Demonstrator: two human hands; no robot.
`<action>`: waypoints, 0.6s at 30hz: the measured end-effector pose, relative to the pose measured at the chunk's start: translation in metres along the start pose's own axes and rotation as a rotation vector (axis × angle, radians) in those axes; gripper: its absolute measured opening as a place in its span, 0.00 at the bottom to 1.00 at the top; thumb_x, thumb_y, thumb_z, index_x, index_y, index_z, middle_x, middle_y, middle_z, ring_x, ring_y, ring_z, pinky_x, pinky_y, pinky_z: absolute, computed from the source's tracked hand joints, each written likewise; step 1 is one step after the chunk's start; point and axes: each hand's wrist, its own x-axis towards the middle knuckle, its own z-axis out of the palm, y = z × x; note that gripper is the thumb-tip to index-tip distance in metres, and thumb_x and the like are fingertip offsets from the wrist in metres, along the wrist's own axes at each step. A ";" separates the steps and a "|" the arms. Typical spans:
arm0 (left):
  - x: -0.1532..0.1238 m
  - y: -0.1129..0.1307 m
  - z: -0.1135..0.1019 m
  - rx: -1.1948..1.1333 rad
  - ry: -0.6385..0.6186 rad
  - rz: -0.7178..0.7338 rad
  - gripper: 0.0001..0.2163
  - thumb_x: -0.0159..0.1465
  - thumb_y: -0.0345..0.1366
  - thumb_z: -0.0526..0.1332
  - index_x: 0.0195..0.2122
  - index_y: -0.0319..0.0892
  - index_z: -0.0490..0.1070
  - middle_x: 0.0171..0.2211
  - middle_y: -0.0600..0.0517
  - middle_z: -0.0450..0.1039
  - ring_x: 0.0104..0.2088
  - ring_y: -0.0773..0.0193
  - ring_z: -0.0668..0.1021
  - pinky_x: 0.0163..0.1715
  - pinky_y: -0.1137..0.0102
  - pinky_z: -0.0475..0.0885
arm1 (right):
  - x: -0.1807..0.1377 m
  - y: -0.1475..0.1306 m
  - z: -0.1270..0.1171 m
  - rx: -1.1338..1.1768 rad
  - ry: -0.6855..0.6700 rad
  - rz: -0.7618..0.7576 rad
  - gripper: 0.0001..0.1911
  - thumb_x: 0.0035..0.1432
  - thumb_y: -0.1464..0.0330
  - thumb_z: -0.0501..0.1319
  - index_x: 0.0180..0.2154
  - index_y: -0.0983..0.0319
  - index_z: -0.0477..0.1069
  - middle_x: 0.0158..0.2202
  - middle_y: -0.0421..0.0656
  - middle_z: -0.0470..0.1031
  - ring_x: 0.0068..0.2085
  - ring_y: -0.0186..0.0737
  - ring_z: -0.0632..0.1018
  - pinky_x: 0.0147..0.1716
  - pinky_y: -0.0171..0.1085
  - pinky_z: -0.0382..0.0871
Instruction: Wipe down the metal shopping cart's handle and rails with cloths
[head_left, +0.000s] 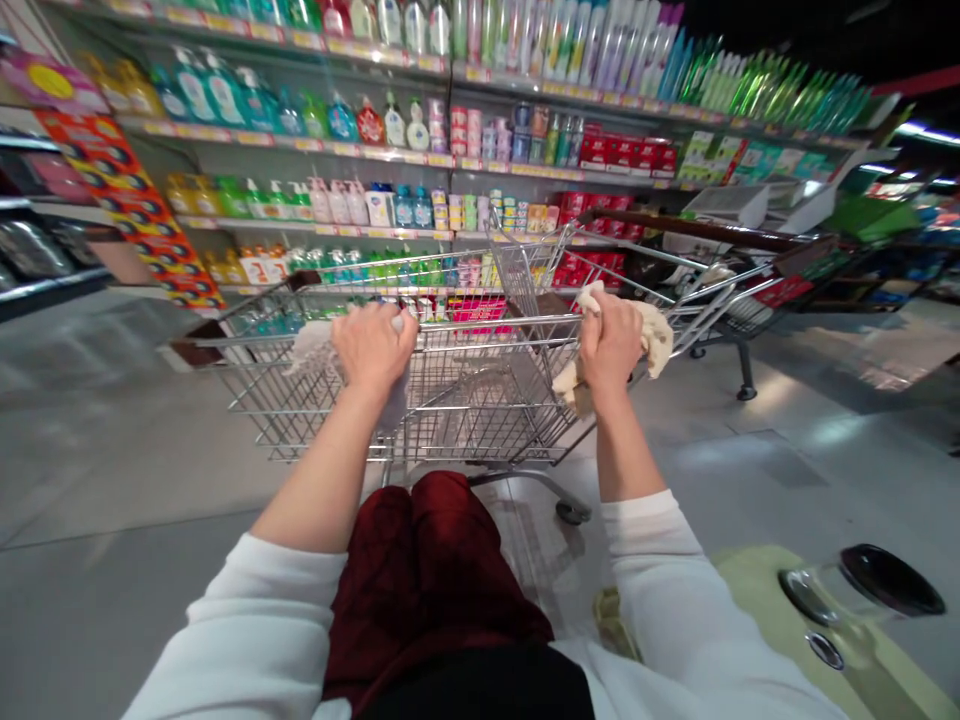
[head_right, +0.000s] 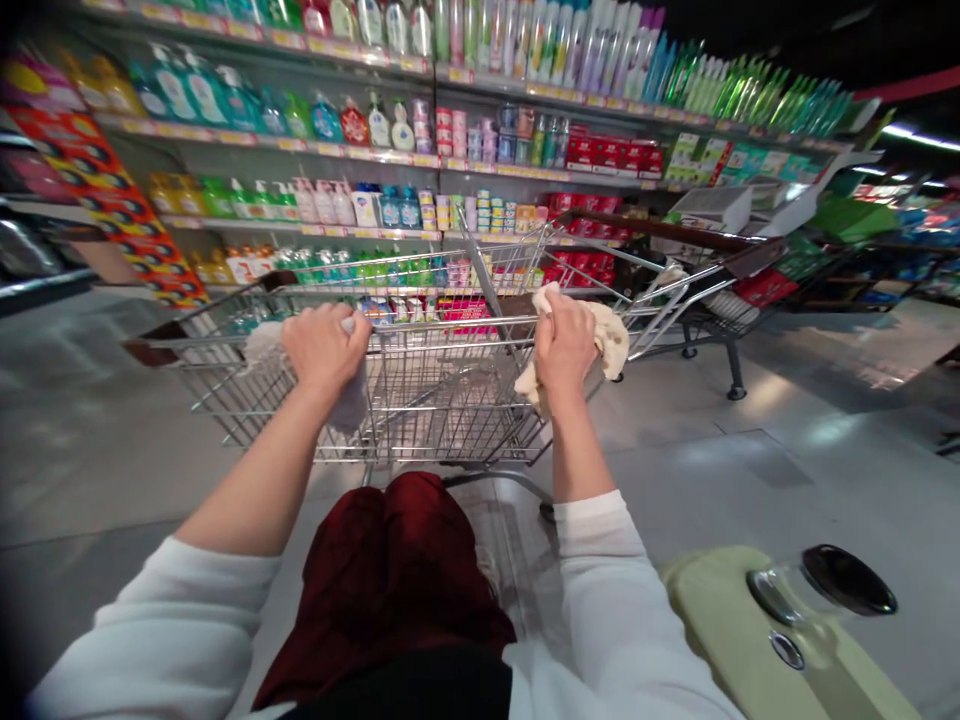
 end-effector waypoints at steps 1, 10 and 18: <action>0.000 0.000 0.001 -0.017 0.006 -0.005 0.20 0.69 0.45 0.45 0.37 0.43 0.75 0.38 0.42 0.77 0.43 0.48 0.74 0.43 0.57 0.62 | -0.006 -0.003 0.000 0.024 0.015 0.006 0.22 0.69 0.66 0.47 0.58 0.59 0.71 0.57 0.50 0.75 0.58 0.46 0.71 0.59 0.47 0.63; -0.001 -0.001 0.005 -0.133 0.029 -0.028 0.17 0.68 0.44 0.47 0.37 0.44 0.75 0.37 0.42 0.75 0.45 0.46 0.72 0.48 0.54 0.62 | -0.046 -0.053 0.012 0.071 -0.115 0.099 0.26 0.68 0.67 0.46 0.63 0.56 0.68 0.65 0.51 0.66 0.68 0.50 0.62 0.64 0.53 0.61; -0.002 0.001 0.005 -0.117 0.045 -0.026 0.16 0.69 0.44 0.48 0.35 0.44 0.73 0.38 0.43 0.75 0.45 0.48 0.73 0.48 0.55 0.62 | -0.106 -0.060 0.040 0.042 -0.297 0.047 0.29 0.63 0.75 0.50 0.61 0.54 0.72 0.62 0.50 0.70 0.64 0.50 0.66 0.64 0.51 0.62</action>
